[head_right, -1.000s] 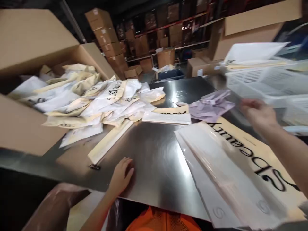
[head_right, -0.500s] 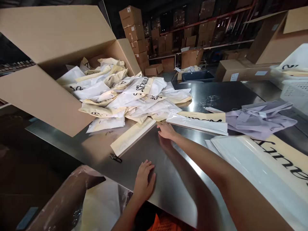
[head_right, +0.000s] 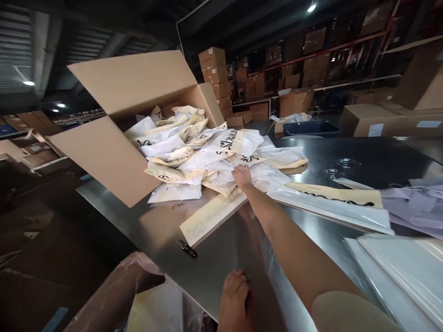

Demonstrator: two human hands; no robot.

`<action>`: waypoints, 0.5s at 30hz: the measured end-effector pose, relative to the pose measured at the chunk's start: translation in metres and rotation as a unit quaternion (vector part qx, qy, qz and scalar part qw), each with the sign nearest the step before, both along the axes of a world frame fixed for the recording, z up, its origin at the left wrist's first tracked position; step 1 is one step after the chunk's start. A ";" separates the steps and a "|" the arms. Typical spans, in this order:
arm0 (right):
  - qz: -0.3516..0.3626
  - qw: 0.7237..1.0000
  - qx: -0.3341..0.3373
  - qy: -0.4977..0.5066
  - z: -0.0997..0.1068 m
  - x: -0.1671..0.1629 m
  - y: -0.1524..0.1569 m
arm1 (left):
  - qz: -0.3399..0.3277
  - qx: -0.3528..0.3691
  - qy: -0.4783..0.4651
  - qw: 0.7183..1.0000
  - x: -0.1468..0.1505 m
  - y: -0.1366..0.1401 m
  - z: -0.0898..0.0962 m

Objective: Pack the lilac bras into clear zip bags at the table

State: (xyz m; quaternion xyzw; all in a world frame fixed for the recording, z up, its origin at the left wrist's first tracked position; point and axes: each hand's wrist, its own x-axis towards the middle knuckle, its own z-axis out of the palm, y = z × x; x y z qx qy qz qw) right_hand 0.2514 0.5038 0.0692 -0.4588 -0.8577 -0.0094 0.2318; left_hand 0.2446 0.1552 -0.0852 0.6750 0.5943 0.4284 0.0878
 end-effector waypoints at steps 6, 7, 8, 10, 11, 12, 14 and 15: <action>-0.040 0.989 0.021 0.144 0.048 0.021 -0.005 | 0.018 0.002 -0.038 0.999 0.003 -0.002 0.003; -0.066 0.981 0.029 0.179 0.063 0.031 -0.009 | 0.015 -0.001 -0.043 0.999 0.003 -0.003 0.004; -0.093 0.971 0.040 0.216 0.079 0.042 -0.015 | 0.009 -0.005 -0.052 0.999 0.003 -0.004 0.006; -0.140 0.949 0.070 0.275 0.111 0.069 -0.029 | -0.007 -0.023 -0.093 0.995 0.002 -0.002 0.010; -0.155 0.934 0.075 0.312 0.126 0.084 -0.037 | -0.013 -0.044 -0.133 0.990 0.002 0.001 0.013; -0.166 0.916 0.064 0.360 0.138 0.099 -0.045 | -0.021 -0.076 -0.192 0.978 0.003 0.005 0.018; -0.174 0.871 0.001 0.460 0.154 0.127 -0.063 | -0.050 -0.151 -0.350 0.923 0.005 0.019 0.032; -0.173 0.843 -0.045 0.507 0.155 0.139 -0.073 | -0.066 -0.175 -0.437 0.880 0.007 0.027 0.041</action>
